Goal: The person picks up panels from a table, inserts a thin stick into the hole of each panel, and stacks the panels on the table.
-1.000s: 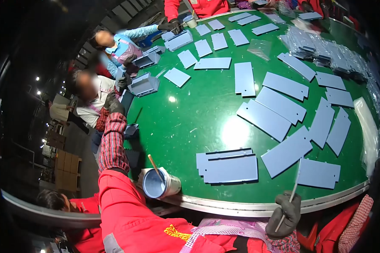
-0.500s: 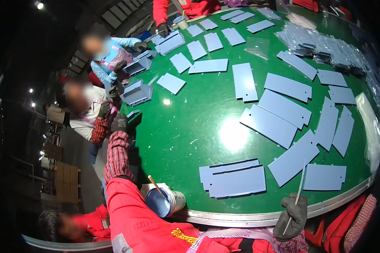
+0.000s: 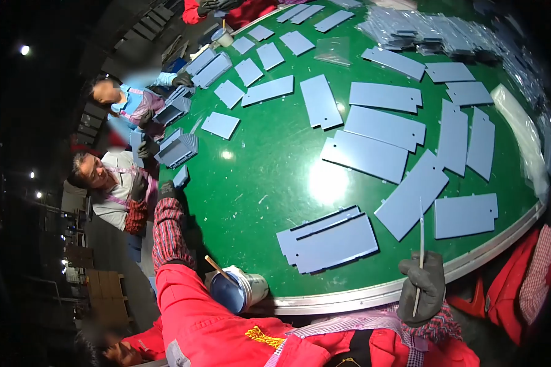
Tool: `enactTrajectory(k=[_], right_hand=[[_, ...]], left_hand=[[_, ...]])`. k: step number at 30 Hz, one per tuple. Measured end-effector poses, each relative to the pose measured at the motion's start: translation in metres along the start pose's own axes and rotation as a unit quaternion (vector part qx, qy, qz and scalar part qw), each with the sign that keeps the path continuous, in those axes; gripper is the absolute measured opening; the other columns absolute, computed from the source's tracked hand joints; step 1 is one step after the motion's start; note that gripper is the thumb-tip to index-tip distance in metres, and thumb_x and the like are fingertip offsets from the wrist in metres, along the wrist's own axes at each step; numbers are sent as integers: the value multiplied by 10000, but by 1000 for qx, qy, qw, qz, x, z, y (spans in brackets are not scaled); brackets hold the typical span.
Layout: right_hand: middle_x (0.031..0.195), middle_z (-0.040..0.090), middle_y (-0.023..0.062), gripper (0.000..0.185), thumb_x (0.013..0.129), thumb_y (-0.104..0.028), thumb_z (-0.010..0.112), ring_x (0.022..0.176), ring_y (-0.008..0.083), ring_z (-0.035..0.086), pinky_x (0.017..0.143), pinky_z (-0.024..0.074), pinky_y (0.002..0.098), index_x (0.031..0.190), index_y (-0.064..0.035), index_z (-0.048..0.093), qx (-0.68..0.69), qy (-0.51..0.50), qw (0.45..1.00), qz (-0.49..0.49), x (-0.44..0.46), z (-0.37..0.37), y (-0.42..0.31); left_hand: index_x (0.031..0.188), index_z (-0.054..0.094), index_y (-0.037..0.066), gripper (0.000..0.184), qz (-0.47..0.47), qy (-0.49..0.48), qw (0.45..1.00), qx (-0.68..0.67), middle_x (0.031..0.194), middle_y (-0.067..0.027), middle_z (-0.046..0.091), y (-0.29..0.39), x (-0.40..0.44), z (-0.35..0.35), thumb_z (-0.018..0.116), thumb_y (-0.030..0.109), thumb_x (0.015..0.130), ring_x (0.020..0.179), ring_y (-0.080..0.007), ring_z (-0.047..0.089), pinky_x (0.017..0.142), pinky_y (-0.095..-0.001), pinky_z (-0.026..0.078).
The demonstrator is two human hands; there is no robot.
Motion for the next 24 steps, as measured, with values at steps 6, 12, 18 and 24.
enactTrajectory(k=[6, 12, 18, 24], right_hand=[[863, 590, 151, 277, 719, 60, 407, 841, 292, 534, 751, 439, 395, 919, -28, 576, -46, -37, 992, -116, -7, -13, -25], [953, 612, 126, 322, 764, 39, 475, 894, 275, 548, 819, 430, 403, 1070, -49, 524, 7, -80, 986, -146, -34, -25, -26], [950, 613, 133, 317, 774, 43, 473, 894, 271, 554, 831, 433, 415, 1077, -41, 511, 32, -74, 986, -145, -51, -58, -32], [919, 615, 132, 325, 762, 67, 464, 864, 259, 555, 792, 452, 391, 1064, -45, 508, 23, -44, 982, -184, -64, -91, -34]], left_hand=[[797, 603, 119, 196, 89, 19, 995, -28, 773, -97, 610, -24, 35, 51, 579, 314, 784, 729, -276, 624, 529, -416, 489], [641, 633, 31, 265, 322, -2, 947, -12, 695, -149, 618, 111, 35, -193, 685, 290, 672, 649, -317, 613, 611, -441, 486], [602, 571, 34, 256, 667, 84, 712, -203, 572, -143, 535, 317, -164, -411, 623, 264, 700, 564, -322, 546, 542, -415, 447], [730, 663, 119, 136, 480, -93, 868, -90, 654, -109, 616, 367, -257, -407, 640, 225, 648, 663, -340, 621, 555, -434, 483]])
Point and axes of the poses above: each hand's wrist, its own x-axis towards the middle knuckle, its own z-axis out of the palm, y = z × x, the point moved 9 cm from there along x, towards the middle knuckle
